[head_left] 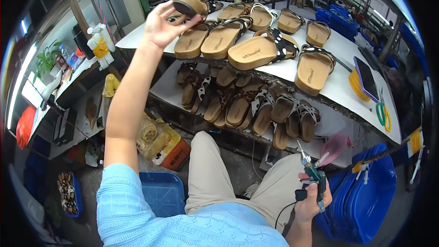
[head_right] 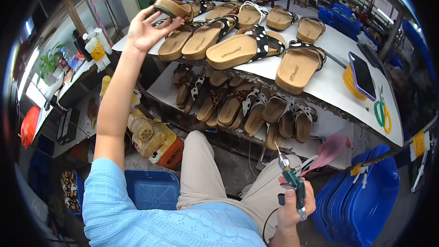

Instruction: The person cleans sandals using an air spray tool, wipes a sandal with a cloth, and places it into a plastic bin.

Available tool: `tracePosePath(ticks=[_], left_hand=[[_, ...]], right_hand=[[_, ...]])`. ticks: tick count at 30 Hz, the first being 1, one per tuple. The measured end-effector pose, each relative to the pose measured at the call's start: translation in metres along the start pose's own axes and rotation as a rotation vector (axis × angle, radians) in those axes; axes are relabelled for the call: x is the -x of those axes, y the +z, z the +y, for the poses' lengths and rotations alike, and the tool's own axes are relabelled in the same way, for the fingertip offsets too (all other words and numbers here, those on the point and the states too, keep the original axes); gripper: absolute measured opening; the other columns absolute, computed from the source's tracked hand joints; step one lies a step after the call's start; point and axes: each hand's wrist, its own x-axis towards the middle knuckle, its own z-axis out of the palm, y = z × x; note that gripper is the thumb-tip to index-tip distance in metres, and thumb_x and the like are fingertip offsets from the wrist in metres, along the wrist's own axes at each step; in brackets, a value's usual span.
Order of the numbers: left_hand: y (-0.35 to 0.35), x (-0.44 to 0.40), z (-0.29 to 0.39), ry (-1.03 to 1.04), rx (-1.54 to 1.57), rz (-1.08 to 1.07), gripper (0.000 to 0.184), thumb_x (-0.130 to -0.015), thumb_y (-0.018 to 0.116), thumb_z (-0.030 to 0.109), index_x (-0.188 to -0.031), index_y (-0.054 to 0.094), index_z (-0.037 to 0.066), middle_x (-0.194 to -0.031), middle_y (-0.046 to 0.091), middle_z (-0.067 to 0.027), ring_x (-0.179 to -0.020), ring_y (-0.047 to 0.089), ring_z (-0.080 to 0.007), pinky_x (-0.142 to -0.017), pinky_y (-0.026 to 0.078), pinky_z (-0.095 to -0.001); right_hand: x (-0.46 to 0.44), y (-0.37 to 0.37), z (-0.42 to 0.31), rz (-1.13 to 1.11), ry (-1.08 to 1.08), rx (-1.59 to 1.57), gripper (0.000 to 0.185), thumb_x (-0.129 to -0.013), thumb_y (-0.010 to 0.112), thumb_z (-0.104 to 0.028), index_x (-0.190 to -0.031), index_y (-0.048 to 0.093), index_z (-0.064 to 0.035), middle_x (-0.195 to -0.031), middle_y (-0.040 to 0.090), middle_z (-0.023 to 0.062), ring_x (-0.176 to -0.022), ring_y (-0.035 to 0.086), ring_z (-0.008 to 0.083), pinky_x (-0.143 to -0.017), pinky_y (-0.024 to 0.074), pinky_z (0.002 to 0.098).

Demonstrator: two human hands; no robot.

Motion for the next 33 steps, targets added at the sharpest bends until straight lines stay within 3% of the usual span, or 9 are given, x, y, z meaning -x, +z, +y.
tracePosePath(ticks=[12,15,17,18,20,24,28,31,33], left_hand=[[-0.089,-0.041,0.089,0.174,0.288,-0.075,0.065,-0.092,0.048,0.020,-0.143,0.023,-0.012,-0.146,0.027,-0.0398,-0.131,0.030,-0.0659,-0.099,0.056,-0.0568],[-0.129,-0.055,0.110,0.645,-0.232,0.463,0.054,-0.099,0.042,0.024,-0.140,0.039,-0.010,-0.141,0.046,-0.0303,-0.126,0.049,-0.0501,-0.097,0.055,-0.0587],[-0.229,-0.077,0.139,0.719,-1.261,1.047,0.050,-0.087,0.066,0.035,-0.110,0.068,-0.009,-0.117,0.066,-0.0301,-0.110,0.064,-0.0469,-0.086,0.055,-0.0559],[-0.277,-0.082,0.160,0.344,-1.782,1.133,0.056,-0.081,0.071,0.042,-0.109,0.070,-0.006,-0.124,0.064,-0.0285,-0.120,0.060,-0.0440,-0.096,0.048,-0.0495],[-0.265,-0.058,0.147,0.272,-1.888,1.279,0.056,-0.080,0.071,0.044,-0.109,0.071,-0.003,-0.121,0.068,-0.0237,-0.120,0.059,-0.0425,-0.103,0.043,-0.0418],[-0.187,0.015,0.061,1.378,-1.522,0.831,0.030,-0.088,0.071,0.023,-0.106,0.065,0.000,-0.100,0.066,-0.0143,-0.091,0.061,-0.0279,-0.092,0.047,-0.0394],[-0.215,0.071,-0.094,1.016,-1.233,0.505,0.016,-0.091,0.064,0.006,-0.105,0.056,0.003,-0.093,0.060,-0.0061,-0.082,0.057,-0.0146,-0.077,0.049,-0.0300],[-0.318,0.077,-0.207,0.238,-1.402,0.949,0.046,-0.092,0.064,0.035,-0.119,0.056,-0.001,-0.098,0.062,-0.0145,-0.087,0.061,-0.0242,-0.076,0.050,-0.0351],[-0.355,0.072,-0.230,-0.396,-0.741,1.032,0.047,-0.099,0.055,0.043,-0.126,0.056,0.005,-0.104,0.065,-0.0132,-0.079,0.063,-0.0247,-0.059,0.049,-0.0377]], right_hand=[[-0.011,0.010,0.004,-0.015,0.113,-0.055,0.033,-0.090,0.070,-0.025,-0.098,0.067,0.0070,-0.088,0.069,0.0153,-0.081,0.067,0.0224,-0.075,0.0529,0.0335],[-0.011,0.014,0.000,-0.017,0.125,-0.038,0.034,-0.090,0.069,-0.025,-0.098,0.066,0.0080,-0.089,0.069,0.0160,-0.081,0.068,0.0229,-0.075,0.0530,0.0329],[-0.009,0.013,0.002,-0.022,0.126,-0.026,0.036,-0.090,0.069,-0.026,-0.100,0.066,0.0086,-0.089,0.069,0.0164,-0.081,0.068,0.0231,-0.075,0.0531,0.0327],[-0.007,0.011,0.006,-0.026,0.124,-0.023,0.036,-0.090,0.069,-0.026,-0.100,0.066,0.0089,-0.090,0.069,0.0167,-0.081,0.068,0.0233,-0.075,0.0532,0.0326],[-0.007,0.009,0.012,-0.027,0.126,-0.026,0.038,-0.090,0.069,-0.026,-0.101,0.066,0.0096,-0.090,0.069,0.0172,-0.082,0.068,0.0235,-0.075,0.0533,0.0327],[-0.006,0.014,0.016,-0.023,0.163,-0.050,0.040,-0.090,0.069,-0.027,-0.104,0.065,0.0110,-0.091,0.069,0.0179,-0.081,0.068,0.0244,-0.076,0.0534,0.0338],[0.000,0.019,0.022,-0.025,0.186,-0.095,0.040,-0.090,0.071,-0.027,-0.103,0.065,0.0105,-0.092,0.069,0.0186,-0.082,0.069,0.0253,-0.077,0.0535,0.0345],[0.000,0.019,0.015,-0.063,0.170,-0.084,0.038,-0.089,0.072,-0.026,-0.101,0.066,0.0093,-0.092,0.070,0.0192,-0.082,0.069,0.0253,-0.076,0.0537,0.0346],[0.001,0.014,0.012,-0.075,0.142,-0.054,0.037,-0.089,0.072,-0.026,-0.099,0.067,0.0086,-0.092,0.070,0.0193,-0.082,0.069,0.0251,-0.075,0.0538,0.0346]])
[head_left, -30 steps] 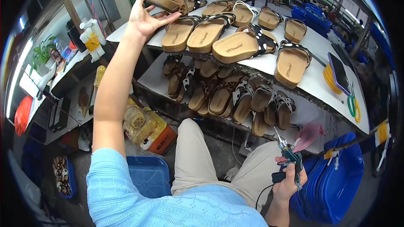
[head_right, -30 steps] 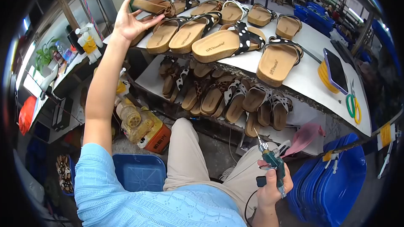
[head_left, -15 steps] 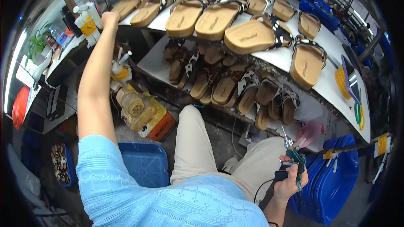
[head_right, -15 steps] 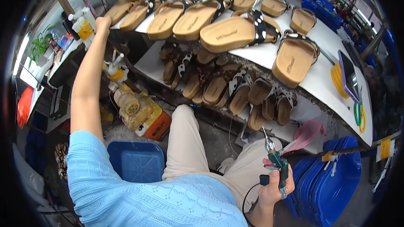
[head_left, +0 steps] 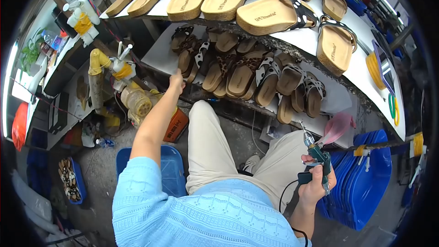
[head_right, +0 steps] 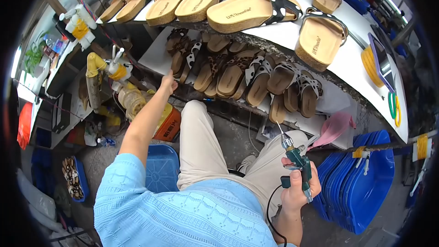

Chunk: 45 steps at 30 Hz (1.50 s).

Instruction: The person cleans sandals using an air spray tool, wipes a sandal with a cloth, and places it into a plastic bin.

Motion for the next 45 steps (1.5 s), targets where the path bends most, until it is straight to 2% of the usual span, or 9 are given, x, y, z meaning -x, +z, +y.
tracePosePath(ticks=[11,16,19,25,28,33,35,41,45], left_hand=[[0.020,-0.038,0.023,-0.309,0.261,-0.058,0.027,-0.097,0.058,0.016,-0.121,0.055,0.003,-0.123,0.059,-0.0174,-0.110,0.059,-0.0288,-0.072,0.057,-0.0399],[0.019,-0.056,0.019,0.204,-0.381,0.058,0.060,-0.084,0.077,0.016,-0.136,0.055,-0.003,-0.141,0.051,-0.0258,-0.128,0.052,-0.0345,-0.096,0.048,-0.0433],[0.022,-0.061,0.023,0.260,-0.118,-0.169,0.069,-0.080,0.082,0.021,-0.135,0.053,-0.008,-0.139,0.055,-0.0224,-0.125,0.055,-0.0308,-0.100,0.046,-0.0398],[0.042,-0.005,0.061,0.646,-0.374,0.029,0.063,-0.083,0.075,0.013,-0.135,0.049,-0.012,-0.132,0.059,-0.0197,-0.115,0.061,-0.0296,-0.096,0.050,-0.0411],[0.048,-0.048,0.069,0.295,0.190,-0.252,0.064,-0.075,0.073,0.006,-0.134,0.051,-0.004,-0.124,0.060,-0.0164,-0.110,0.062,-0.0284,-0.092,0.053,-0.0377],[0.033,-0.018,0.052,0.236,0.570,-0.535,0.051,-0.077,0.057,-0.005,-0.127,0.052,-0.003,-0.118,0.061,-0.0156,-0.109,0.062,-0.0315,-0.094,0.054,-0.0463],[0.020,0.060,0.049,0.563,0.621,-0.679,0.045,-0.088,0.056,-0.001,-0.132,0.050,0.006,-0.121,0.058,-0.0145,-0.114,0.059,-0.0346,-0.095,0.055,-0.0507],[-0.027,0.217,0.036,0.113,1.165,-1.352,0.092,-0.086,0.056,0.072,-0.153,0.034,0.014,-0.151,0.043,-0.0167,-0.141,0.037,-0.0405,-0.116,0.026,-0.0652],[-0.030,0.271,0.022,-0.030,1.191,-1.228,0.108,-0.078,0.064,0.075,-0.150,0.033,0.002,-0.147,0.042,-0.0211,-0.134,0.041,-0.0411,-0.114,0.033,-0.0574]], right_hand=[[0.015,0.010,-0.003,0.047,0.019,0.006,0.030,-0.089,0.071,-0.020,-0.096,0.067,0.0087,-0.090,0.070,0.0181,-0.082,0.068,0.0236,-0.076,0.0551,0.0346],[0.010,0.030,-0.008,-0.028,0.040,0.020,0.028,-0.089,0.071,-0.018,-0.094,0.068,0.0091,-0.090,0.071,0.0172,-0.080,0.068,0.0227,-0.075,0.0539,0.0327],[0.009,0.024,-0.013,-0.028,-0.097,0.106,0.032,-0.088,0.072,-0.022,-0.094,0.068,0.0092,-0.088,0.071,0.0168,-0.078,0.066,0.0210,-0.072,0.0524,0.0314],[0.007,0.015,-0.028,0.167,-0.041,0.098,0.036,-0.092,0.065,-0.020,-0.106,0.064,0.0131,-0.092,0.070,0.0203,-0.082,0.068,0.0242,-0.076,0.0530,0.0336],[0.007,0.014,-0.022,0.195,-0.022,-0.020,0.030,-0.092,0.065,-0.017,-0.101,0.063,0.0122,-0.093,0.070,0.0231,-0.082,0.070,0.0285,-0.078,0.0548,0.0362],[0.012,0.028,-0.017,0.148,-0.039,-0.016,0.033,-0.092,0.068,-0.021,-0.102,0.065,0.0107,-0.091,0.070,0.0218,-0.084,0.071,0.0286,-0.077,0.0550,0.0362],[0.015,0.032,-0.011,0.108,-0.076,0.043,0.033,-0.091,0.070,-0.022,-0.101,0.066,0.0098,-0.091,0.070,0.0205,-0.083,0.070,0.0264,-0.076,0.0545,0.0351],[0.009,0.052,-0.010,-0.148,-0.240,0.111,0.026,-0.082,0.079,-0.013,-0.081,0.063,0.0079,-0.092,0.068,0.0185,-0.076,0.064,0.0236,-0.070,0.0503,0.0337],[-0.002,0.058,-0.019,-0.411,-0.479,0.186,0.029,-0.071,0.087,-0.009,-0.078,0.062,0.0039,-0.093,0.067,0.0176,-0.077,0.066,0.0262,-0.068,0.0494,0.0348]])
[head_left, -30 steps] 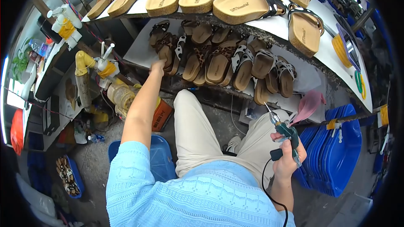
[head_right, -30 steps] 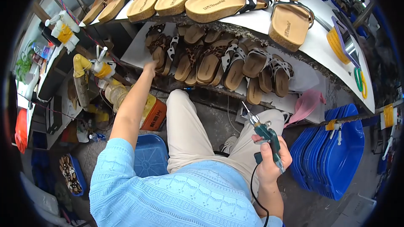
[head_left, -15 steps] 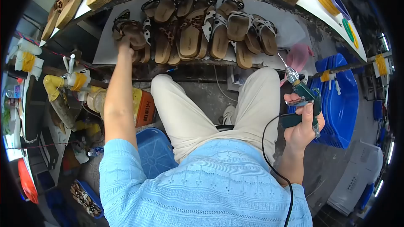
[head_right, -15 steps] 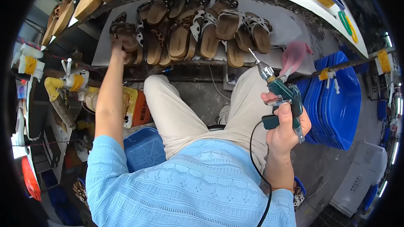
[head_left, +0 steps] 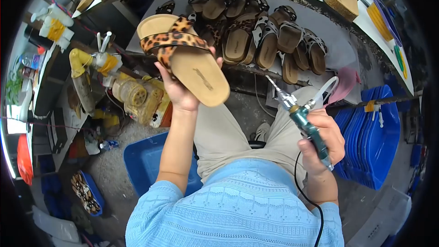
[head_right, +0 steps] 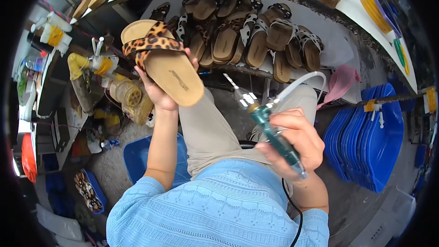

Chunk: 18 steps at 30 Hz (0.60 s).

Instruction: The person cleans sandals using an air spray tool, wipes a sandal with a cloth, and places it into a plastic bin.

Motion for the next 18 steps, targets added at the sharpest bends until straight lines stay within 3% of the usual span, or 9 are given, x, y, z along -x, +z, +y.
tracePosePath(ticks=[1,2,3,5,9,18], left_hand=[[-0.004,0.006,-0.006,-0.106,-0.006,-0.087,0.111,-0.074,0.067,0.076,-0.146,0.035,-0.003,-0.143,0.043,-0.0228,-0.127,0.046,-0.0389,-0.111,0.039,-0.0518],[-0.001,0.011,-0.015,-0.083,-0.088,-0.104,0.110,-0.075,0.064,0.080,-0.145,0.036,-0.001,-0.143,0.043,-0.0253,-0.122,0.050,-0.0383,-0.106,0.045,-0.0485],[0.006,0.016,-0.026,-0.086,-0.091,-0.073,0.110,-0.076,0.062,0.081,-0.145,0.035,-0.001,-0.143,0.044,-0.0264,-0.120,0.052,-0.0380,-0.104,0.047,-0.0479],[0.031,0.024,-0.046,-0.063,-0.209,0.026,0.109,-0.078,0.057,0.082,-0.146,0.035,0.000,-0.141,0.045,-0.0282,-0.118,0.056,-0.0372,-0.100,0.052,-0.0465],[0.064,0.036,-0.082,-0.027,-0.395,0.052,0.110,-0.082,0.053,0.081,-0.146,0.033,-0.005,-0.140,0.048,-0.0268,-0.127,0.053,-0.0363,-0.108,0.047,-0.0438],[0.094,0.043,-0.108,-0.044,-0.556,0.108,0.101,-0.086,0.044,0.081,-0.147,0.036,0.001,-0.139,0.051,-0.0246,-0.128,0.052,-0.0371,-0.107,0.047,-0.0473]], right_hand=[[-0.005,0.003,-0.004,-0.037,-0.051,0.032,0.030,-0.069,0.088,-0.009,-0.077,0.061,0.0029,-0.093,0.067,0.0171,-0.077,0.067,0.0264,-0.067,0.0494,0.0349],[-0.009,0.005,-0.007,-0.073,-0.103,0.065,0.031,-0.068,0.089,-0.008,-0.076,0.061,0.0018,-0.092,0.067,0.0165,-0.078,0.067,0.0265,-0.067,0.0494,0.0351],[-0.013,0.006,-0.010,-0.112,-0.157,0.129,0.036,-0.062,0.092,-0.008,-0.075,0.060,0.0003,-0.094,0.068,0.0153,-0.080,0.068,0.0265,-0.067,0.0497,0.0351],[-0.011,0.011,-0.008,-0.130,-0.194,0.178,0.036,-0.063,0.091,-0.010,-0.078,0.060,0.0014,-0.094,0.068,0.0174,-0.078,0.066,0.0286,-0.068,0.0492,0.0375],[-0.006,0.012,0.004,-0.129,-0.260,0.273,0.038,-0.060,0.091,-0.010,-0.078,0.059,0.0016,-0.096,0.069,0.0167,-0.075,0.066,0.0268,-0.066,0.0478,0.0368],[0.004,0.001,0.007,-0.067,-0.187,0.383,0.033,-0.062,0.089,-0.005,-0.076,0.060,0.0023,-0.093,0.068,0.0152,-0.072,0.062,0.0262,-0.067,0.0466,0.0359]])
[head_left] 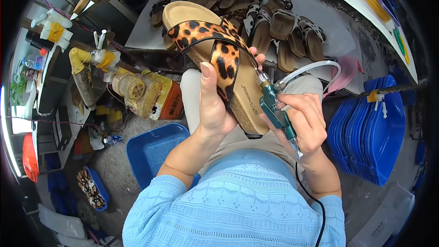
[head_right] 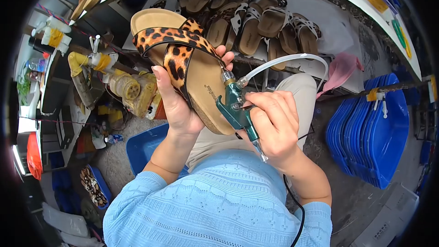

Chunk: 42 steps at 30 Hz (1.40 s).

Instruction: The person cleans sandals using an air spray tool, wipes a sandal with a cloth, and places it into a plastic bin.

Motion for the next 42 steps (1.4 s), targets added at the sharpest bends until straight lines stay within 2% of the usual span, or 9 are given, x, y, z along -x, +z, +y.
tracePosePath(ticks=[3,6,12,15,21,24,27,31,42], left_hand=[[0.005,-0.001,-0.001,0.015,0.000,0.018,0.100,-0.087,0.043,0.081,-0.146,0.037,0.001,-0.139,0.050,-0.0252,-0.128,0.053,-0.0374,-0.106,0.048,-0.0476],[0.001,0.000,-0.001,0.005,0.086,-0.077,0.084,-0.092,0.046,0.072,-0.142,0.042,0.004,-0.135,0.054,-0.0153,-0.126,0.054,-0.0266,-0.103,0.049,-0.0422],[-0.004,-0.003,0.000,0.009,0.085,-0.062,0.088,-0.091,0.045,0.075,-0.142,0.042,0.004,-0.133,0.055,-0.0151,-0.125,0.055,-0.0272,-0.103,0.049,-0.0422],[-0.004,-0.005,-0.001,0.000,0.122,0.024,0.103,-0.086,0.038,0.084,-0.145,0.038,-0.001,-0.138,0.052,-0.0253,-0.125,0.055,-0.0369,-0.105,0.048,-0.0468],[-0.006,-0.008,-0.003,0.008,0.130,0.024,0.105,-0.086,0.037,0.085,-0.145,0.038,-0.001,-0.136,0.053,-0.0256,-0.123,0.056,-0.0375,-0.107,0.046,-0.0473],[-0.007,-0.009,-0.001,0.002,0.106,-0.030,0.094,-0.088,0.044,0.080,-0.141,0.042,0.002,-0.133,0.055,-0.0155,-0.125,0.055,-0.0282,-0.106,0.047,-0.0416],[-0.008,-0.010,0.001,-0.011,0.115,-0.035,0.095,-0.087,0.044,0.080,-0.141,0.042,0.002,-0.135,0.054,-0.0155,-0.125,0.054,-0.0283,-0.106,0.047,-0.0410],[-0.013,-0.010,-0.006,-0.011,0.159,-0.049,0.099,-0.086,0.042,0.082,-0.143,0.040,0.000,-0.136,0.052,-0.0185,-0.125,0.054,-0.0302,-0.104,0.049,-0.0417],[-0.012,-0.015,-0.006,0.022,0.035,0.023,0.105,-0.087,0.035,0.084,-0.146,0.035,-0.002,-0.137,0.052,-0.0265,-0.123,0.056,-0.0361,-0.105,0.049,-0.0442]], right_hand=[[0.001,-0.002,0.003,0.003,-0.004,0.018,0.033,-0.061,0.089,-0.005,-0.076,0.061,0.0021,-0.093,0.068,0.0149,-0.072,0.062,0.0260,-0.067,0.0462,0.0360],[0.000,-0.001,0.002,0.011,0.001,0.038,0.033,-0.061,0.089,-0.006,-0.076,0.061,0.0015,-0.092,0.068,0.0140,-0.072,0.062,0.0253,-0.069,0.0460,0.0355],[-0.004,-0.001,0.003,-0.043,-0.004,0.062,0.040,-0.046,0.082,-0.014,-0.073,0.056,0.0002,-0.087,0.064,0.0122,-0.071,0.061,0.0233,-0.067,0.0378,0.0339],[-0.003,-0.003,0.002,-0.074,0.000,0.055,0.040,-0.044,0.079,-0.016,-0.073,0.056,-0.0002,-0.087,0.062,0.0114,-0.070,0.058,0.0228,-0.066,0.0363,0.0344],[-0.001,-0.006,0.000,-0.110,0.011,0.082,0.038,-0.045,0.076,-0.016,-0.074,0.057,-0.0004,-0.085,0.060,0.0105,-0.068,0.055,0.0228,-0.065,0.0347,0.0347],[-0.001,-0.009,-0.002,-0.136,0.027,0.078,0.038,-0.043,0.075,-0.014,-0.074,0.057,-0.0007,-0.084,0.060,0.0101,-0.068,0.055,0.0225,-0.064,0.0341,0.0345],[-0.007,-0.013,-0.005,-0.140,0.050,0.095,0.037,-0.061,0.090,-0.008,-0.067,0.054,-0.0023,-0.075,0.060,0.0086,-0.059,0.051,0.0197,-0.060,0.0363,0.0328],[-0.007,-0.019,-0.004,-0.136,0.456,-0.099,0.035,-0.067,0.091,-0.015,-0.073,0.060,-0.0006,-0.079,0.062,0.0096,-0.066,0.054,0.0240,-0.061,0.0426,0.0346],[-0.001,-0.004,0.004,-0.038,0.016,0.024,0.037,-0.063,0.091,-0.012,-0.080,0.061,0.0015,-0.094,0.069,0.0145,-0.077,0.066,0.0249,-0.072,0.0445,0.0365]])
